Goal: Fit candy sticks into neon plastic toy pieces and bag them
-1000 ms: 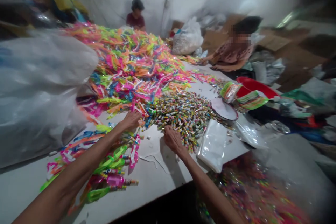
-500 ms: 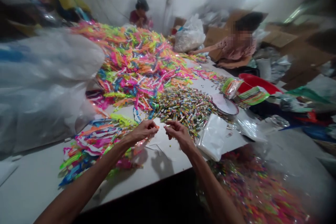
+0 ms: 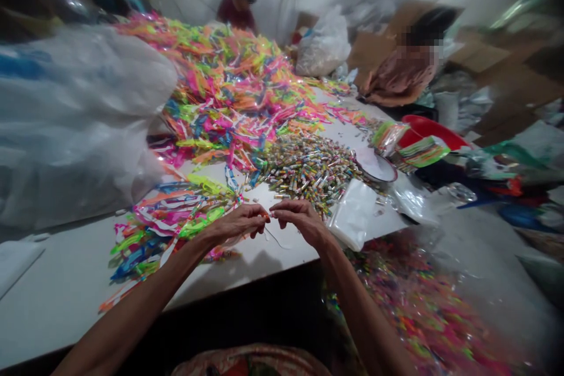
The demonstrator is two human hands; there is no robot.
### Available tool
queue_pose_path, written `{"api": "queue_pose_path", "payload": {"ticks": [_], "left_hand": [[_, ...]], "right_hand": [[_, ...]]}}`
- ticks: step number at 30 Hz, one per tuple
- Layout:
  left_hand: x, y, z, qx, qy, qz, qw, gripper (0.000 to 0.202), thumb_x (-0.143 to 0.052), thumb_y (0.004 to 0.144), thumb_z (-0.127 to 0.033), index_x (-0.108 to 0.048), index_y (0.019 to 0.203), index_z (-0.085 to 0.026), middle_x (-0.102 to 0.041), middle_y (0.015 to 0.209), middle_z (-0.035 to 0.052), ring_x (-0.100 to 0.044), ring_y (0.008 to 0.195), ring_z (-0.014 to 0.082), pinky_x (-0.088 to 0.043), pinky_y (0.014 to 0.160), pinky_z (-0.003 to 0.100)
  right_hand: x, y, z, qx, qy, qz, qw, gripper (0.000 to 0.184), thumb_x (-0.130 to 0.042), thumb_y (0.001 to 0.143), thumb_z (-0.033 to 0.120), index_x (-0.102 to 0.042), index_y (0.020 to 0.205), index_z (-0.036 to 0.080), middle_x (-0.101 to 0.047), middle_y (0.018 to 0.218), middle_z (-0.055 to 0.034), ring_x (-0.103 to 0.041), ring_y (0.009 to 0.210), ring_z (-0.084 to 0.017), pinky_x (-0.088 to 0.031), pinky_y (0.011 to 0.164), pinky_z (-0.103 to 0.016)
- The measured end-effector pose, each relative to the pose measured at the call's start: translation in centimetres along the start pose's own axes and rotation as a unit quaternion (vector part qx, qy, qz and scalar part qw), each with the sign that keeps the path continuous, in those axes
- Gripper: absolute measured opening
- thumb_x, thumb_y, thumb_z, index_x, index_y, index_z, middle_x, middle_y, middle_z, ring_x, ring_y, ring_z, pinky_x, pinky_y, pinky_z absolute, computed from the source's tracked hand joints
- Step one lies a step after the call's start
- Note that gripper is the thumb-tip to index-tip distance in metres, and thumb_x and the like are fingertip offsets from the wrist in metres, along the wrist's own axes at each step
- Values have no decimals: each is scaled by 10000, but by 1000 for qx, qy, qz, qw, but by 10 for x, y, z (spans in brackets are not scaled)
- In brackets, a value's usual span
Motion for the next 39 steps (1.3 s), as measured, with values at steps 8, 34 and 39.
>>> {"api": "queue_pose_path", "payload": {"ticks": [8,34,39], "left_hand": [[-1,-8,-1,23,47,14,999,240,-460,825,-353,-528,674,-179,-490,620,-21,-465,593,123,-362,593,244],[18,-16,24,31,242,47,969,430,-280,910,-442,-582,779,-166,-503,654,-8,-471,609,117,-346,580,222],[72,-23,14,46,513,-27,857,394,-323,901,-399,-609,754,-171,-582,679,37,-515,654,173,-359,746,324]], "right_hand": [[-12,-2,-5,-36,3,48,998,164,-637,731,315,-723,733,176,-564,547,23,-470,518,-100,-353,528,-223],[-50,11,-46,-75,54,68,993,287,-610,772,389,-716,810,124,-587,555,-15,-528,512,-116,-417,548,-245],[-4,21,-70,-59,-141,-28,988,454,-606,761,408,-590,1138,156,-620,931,-80,-585,634,-146,-455,605,-280]]}}
Point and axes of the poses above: each hand's wrist, its own y-axis towards the middle knuckle, its own x-axis out of the back of the hand, z = x × y, the point moved 7 cm from there along y, towards the middle knuckle
